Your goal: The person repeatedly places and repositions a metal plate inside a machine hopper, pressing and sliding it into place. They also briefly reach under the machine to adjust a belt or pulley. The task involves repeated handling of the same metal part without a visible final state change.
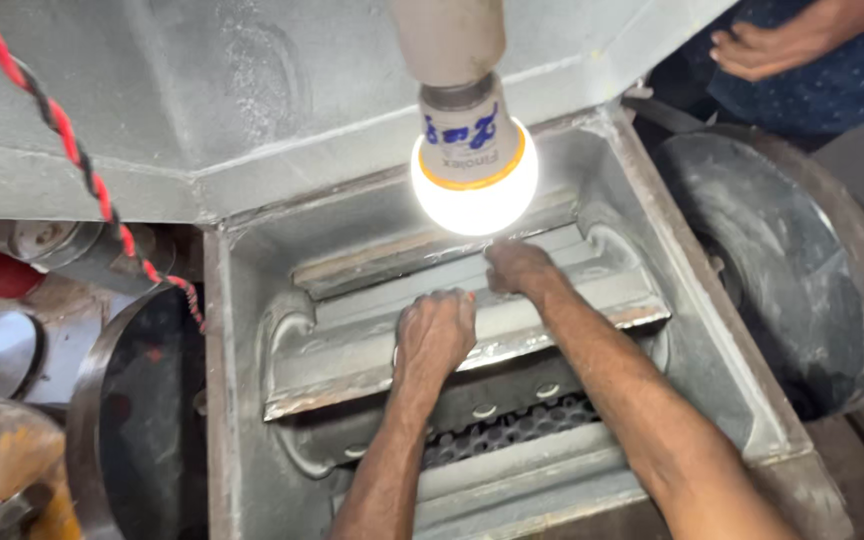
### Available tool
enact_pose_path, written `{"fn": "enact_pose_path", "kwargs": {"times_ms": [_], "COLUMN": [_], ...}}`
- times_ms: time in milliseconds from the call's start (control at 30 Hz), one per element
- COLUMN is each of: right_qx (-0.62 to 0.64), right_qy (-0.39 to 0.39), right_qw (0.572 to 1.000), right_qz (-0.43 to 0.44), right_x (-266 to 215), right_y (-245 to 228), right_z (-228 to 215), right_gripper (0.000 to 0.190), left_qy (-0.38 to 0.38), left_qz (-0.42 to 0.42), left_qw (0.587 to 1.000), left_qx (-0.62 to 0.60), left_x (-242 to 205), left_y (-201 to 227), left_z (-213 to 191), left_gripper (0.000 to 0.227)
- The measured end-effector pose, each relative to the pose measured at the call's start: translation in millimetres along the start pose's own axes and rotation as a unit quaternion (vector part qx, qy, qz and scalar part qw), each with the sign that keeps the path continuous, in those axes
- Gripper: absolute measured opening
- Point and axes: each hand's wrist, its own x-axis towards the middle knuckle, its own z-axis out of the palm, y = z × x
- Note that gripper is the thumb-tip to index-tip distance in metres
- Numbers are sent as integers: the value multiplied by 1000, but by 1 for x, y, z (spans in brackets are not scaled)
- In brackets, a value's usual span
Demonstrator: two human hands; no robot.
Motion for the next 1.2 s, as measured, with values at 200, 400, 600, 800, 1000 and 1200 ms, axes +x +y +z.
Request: {"fn": "enact_pose_path", "kwargs": {"times_ms": [200, 400, 600, 800, 1000, 1200], "right_qx": [-29, -4, -45, -14, -3, -12], "right_qy": [182, 39, 76, 72, 117, 107], "right_qw": [981, 999, 996, 997, 993, 993], "right_qz": [-66, 14, -14, -1, -35, -44], "right_x": [-2, -5, -6, -20, -19, -18], "right_y": [-2, -7, -5, -12, -13, -14], "right_z": [1, -12, -12, -18, -15, -16], "right_gripper": [34, 43, 31, 29, 37, 30], "left_qy": [-71, -15, -51, -75, -130, -177], "left_qz": [-64, -22, -54, -46, -57, -68], "left_qw": [995, 1000, 997, 996, 990, 982], "left_qx": [-31, -14, -19, 9, 10, 12], "left_x": [3, -2, 5, 6, 7, 8], "left_y": [-1, -3, -11, -15, -19, -15], "left_z": [2, 3, 19, 27, 31, 21], "left_gripper": [38, 40, 42, 40, 37, 38]}}
